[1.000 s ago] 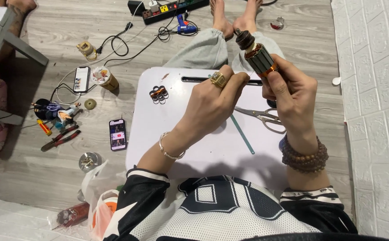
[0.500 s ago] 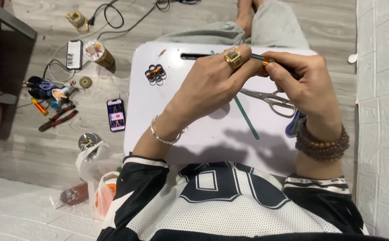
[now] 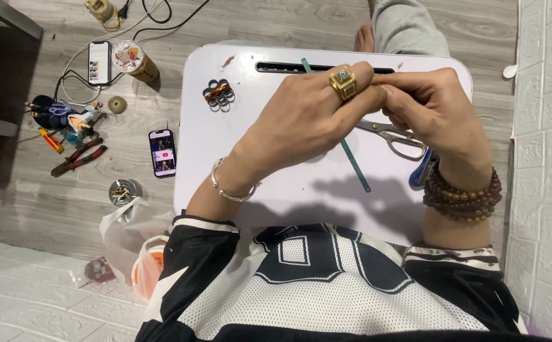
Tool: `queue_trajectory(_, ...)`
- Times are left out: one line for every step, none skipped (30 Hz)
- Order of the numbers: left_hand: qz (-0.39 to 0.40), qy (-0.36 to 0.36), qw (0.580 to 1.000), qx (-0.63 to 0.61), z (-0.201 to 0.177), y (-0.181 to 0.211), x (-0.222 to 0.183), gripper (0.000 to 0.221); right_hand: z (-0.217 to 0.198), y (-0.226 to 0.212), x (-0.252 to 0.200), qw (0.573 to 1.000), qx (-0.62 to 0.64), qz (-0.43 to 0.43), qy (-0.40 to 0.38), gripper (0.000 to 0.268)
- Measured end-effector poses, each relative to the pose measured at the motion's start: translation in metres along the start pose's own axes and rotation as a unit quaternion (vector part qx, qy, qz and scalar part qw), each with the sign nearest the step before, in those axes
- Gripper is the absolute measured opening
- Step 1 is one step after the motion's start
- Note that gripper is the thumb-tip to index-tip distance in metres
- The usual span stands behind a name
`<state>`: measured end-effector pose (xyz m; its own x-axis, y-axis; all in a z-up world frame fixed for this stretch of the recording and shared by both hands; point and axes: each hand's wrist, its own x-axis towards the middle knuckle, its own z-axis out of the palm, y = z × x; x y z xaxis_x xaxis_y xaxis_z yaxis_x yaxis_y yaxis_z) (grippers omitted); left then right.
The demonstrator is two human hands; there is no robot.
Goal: Manually winding copper wire onto a motor armature core while sitting on the floor.
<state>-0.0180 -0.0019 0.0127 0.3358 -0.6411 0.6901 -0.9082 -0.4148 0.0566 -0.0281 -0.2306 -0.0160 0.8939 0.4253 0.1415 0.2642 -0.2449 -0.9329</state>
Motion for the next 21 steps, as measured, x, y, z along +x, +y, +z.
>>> queue_trajectory(0.000, 0.001, 1.000, 0.001, 0.000, 0.001, 0.000, 0.008, 0.000, 0.002, 0.000, 1.000, 0.000, -0.001, 0.000, 0.035)
queue_trajectory(-0.007, -0.004, 1.000, 0.001, 0.000, 0.003, -0.001, 0.007, 0.001, 0.003, 0.000, 1.000, 0.004, -0.003, 0.002, 0.033)
queue_trajectory(-0.013, -0.009, 1.000, 0.001, 0.000, 0.005, -0.001, 0.009, 0.001, 0.004, -0.001, 1.000, 0.008, -0.005, 0.006, 0.031)
queue_trajectory(-0.012, -0.009, 1.000, 0.001, -0.001, 0.006, -0.002, 0.009, 0.003, 0.003, -0.001, 1.000, 0.008, -0.005, 0.006, 0.031)
queue_trajectory(0.000, -0.010, 1.000, 0.012, -0.001, 0.006, -0.003, 0.010, 0.005, 0.002, -0.001, 1.000, 0.023, 0.005, 0.015, 0.029)
queue_trajectory(0.013, -0.010, 1.000, 0.023, -0.001, 0.006, -0.003, 0.013, 0.006, 0.001, 0.000, 0.999, 0.038, 0.015, 0.024, 0.028)
queue_trajectory(0.013, -0.011, 1.000, 0.023, -0.002, 0.006, -0.003, 0.013, 0.004, 0.002, 0.001, 0.999, 0.039, 0.014, 0.024, 0.028)
queue_trajectory(0.009, -0.012, 1.000, 0.023, -0.003, 0.005, -0.003, 0.014, 0.003, 0.004, 0.002, 0.999, 0.039, 0.012, 0.019, 0.028)
queue_trajectory(0.004, -0.015, 1.000, 0.022, -0.003, 0.005, -0.004, 0.015, 0.003, 0.006, 0.001, 0.999, 0.041, 0.011, 0.013, 0.029)
queue_trajectory(0.003, -0.017, 1.000, 0.021, -0.004, 0.004, -0.003, 0.015, 0.005, 0.000, 0.002, 0.999, 0.043, 0.013, 0.014, 0.029)
queue_trajectory(-0.029, -0.028, 0.999, -0.027, -0.004, 0.003, -0.002, 0.013, 0.006, -0.006, 0.002, 1.000, 0.010, 0.019, 0.013, 0.029)
queue_trajectory(-0.060, -0.038, 0.995, -0.075, -0.005, 0.003, 0.000, 0.017, 0.006, -0.013, 0.002, 0.999, -0.023, 0.024, 0.012, 0.030)
queue_trajectory(-0.058, -0.038, 0.995, -0.076, -0.003, 0.000, -0.002, 0.017, 0.005, -0.011, 0.002, 0.999, -0.024, 0.024, 0.014, 0.030)
queue_trajectory(-0.036, -0.023, 0.998, -0.055, -0.001, -0.003, -0.003, 0.012, 0.004, -0.011, 0.002, 1.000, -0.023, 0.008, -0.001, 0.034)
queue_trajectory(-0.017, -0.008, 0.999, -0.033, 0.000, -0.006, -0.005, 0.016, 0.003, -0.009, 0.003, 1.000, -0.023, -0.009, -0.018, 0.038)
queue_trajectory(-0.017, -0.008, 0.999, -0.033, -0.002, -0.007, -0.005, 0.016, 0.003, -0.009, 0.000, 1.000, -0.023, -0.009, -0.018, 0.038)
queue_trajectory(-0.024, -0.010, 0.999, -0.047, -0.004, -0.010, -0.004, 0.009, 0.003, -0.009, -0.001, 0.999, -0.033, -0.006, -0.017, 0.033)
queue_trajectory(-0.031, -0.011, 0.998, -0.062, -0.007, -0.013, -0.003, 0.008, 0.002, -0.008, -0.002, 0.999, -0.043, -0.003, -0.016, 0.028)
queue_trajectory(-0.029, -0.010, 0.998, -0.061, -0.007, -0.014, -0.003, 0.008, 0.002, -0.010, -0.003, 0.999, -0.044, -0.004, -0.015, 0.028)
queue_trajectory(-0.034, -0.011, 0.997, -0.074, -0.006, -0.014, -0.003, 0.004, 0.002, -0.011, -0.004, 0.997, -0.066, -0.015, -0.030, 0.028)
queue_trajectory(-0.041, -0.012, 0.995, -0.086, -0.006, -0.014, -0.003, 0.007, 0.001, -0.012, -0.005, 0.995, -0.088, -0.025, -0.047, 0.028)
